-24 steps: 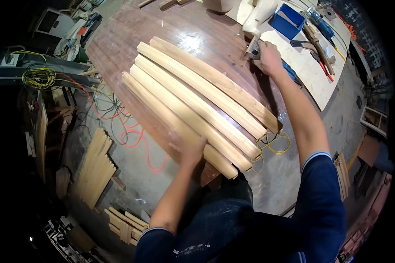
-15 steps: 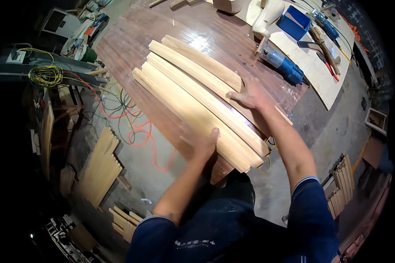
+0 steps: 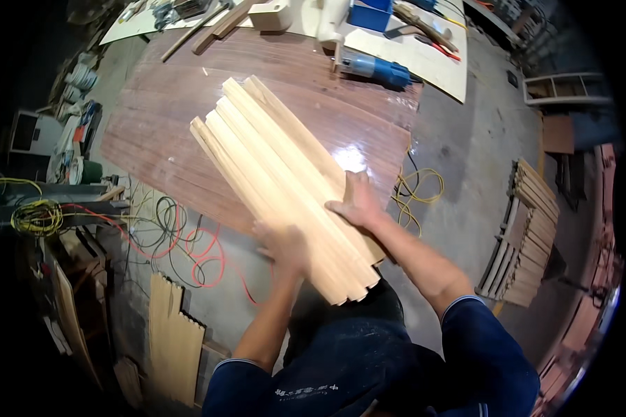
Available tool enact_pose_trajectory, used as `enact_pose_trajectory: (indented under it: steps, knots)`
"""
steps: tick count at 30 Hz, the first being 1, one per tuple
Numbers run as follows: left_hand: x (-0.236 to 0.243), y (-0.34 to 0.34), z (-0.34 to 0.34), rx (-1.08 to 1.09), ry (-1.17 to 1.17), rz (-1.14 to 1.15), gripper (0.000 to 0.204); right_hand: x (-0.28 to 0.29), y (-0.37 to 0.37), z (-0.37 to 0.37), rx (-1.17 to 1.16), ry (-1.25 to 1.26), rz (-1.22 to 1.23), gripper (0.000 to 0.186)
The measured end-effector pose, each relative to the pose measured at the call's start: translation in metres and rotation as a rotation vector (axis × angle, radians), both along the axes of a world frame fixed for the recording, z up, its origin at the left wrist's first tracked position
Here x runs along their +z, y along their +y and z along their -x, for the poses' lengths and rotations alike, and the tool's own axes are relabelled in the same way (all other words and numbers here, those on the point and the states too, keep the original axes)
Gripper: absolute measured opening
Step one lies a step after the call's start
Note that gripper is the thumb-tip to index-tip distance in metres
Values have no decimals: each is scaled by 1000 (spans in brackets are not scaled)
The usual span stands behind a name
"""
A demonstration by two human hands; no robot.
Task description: The person picks up several wooden planks from a pallet, brings them to a workbench, and uses a handheld power router to edge a series of curved wood components one at a time before returning them to a pallet.
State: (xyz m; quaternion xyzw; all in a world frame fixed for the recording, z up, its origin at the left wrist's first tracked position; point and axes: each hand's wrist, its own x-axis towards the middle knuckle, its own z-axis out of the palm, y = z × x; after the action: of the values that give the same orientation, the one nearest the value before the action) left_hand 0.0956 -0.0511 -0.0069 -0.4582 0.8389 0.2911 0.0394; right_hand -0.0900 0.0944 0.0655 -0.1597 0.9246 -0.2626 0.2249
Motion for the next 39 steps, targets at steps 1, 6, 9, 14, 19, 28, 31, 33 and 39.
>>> enact_pose_trajectory:
  steps: [1, 6, 9, 14, 19, 28, 31, 33, 39]
  knots:
    - [10, -5, -8, 10, 90, -107, 100, 6, 5, -17, -58, -28, 23, 97]
    - [13, -8, -59, 17, 429, -234, 90, 1, 31, -82, -110, -15, 58, 92]
    - [7, -16, -86, 208, 566, -623, 78, -3, 42, -118, -173, -57, 145, 89]
    - [-2, -29, -147, 297, 633, -1092, 63, -11, 75, -190, -236, -149, 191, 91]
    - [22, -15, -204, 190, 498, -1485, 71, -23, 134, -255, -341, -519, 520, 83]
    - [-24, -25, -262, 211, 411, -1715, 73, -82, 146, -265, -318, -874, 718, 52]
    - [-31, -23, -245, 186, 423, -1733, 76, -71, 142, -233, -372, -946, 762, 47]
    - [-68, -40, -255, 161, 434, -1727, 75, -75, 137, -232, -443, -1048, 868, 49]
    - [-112, -59, -291, 386, 328, -1794, 83, -89, 127, -242, -442, -956, 885, 64]
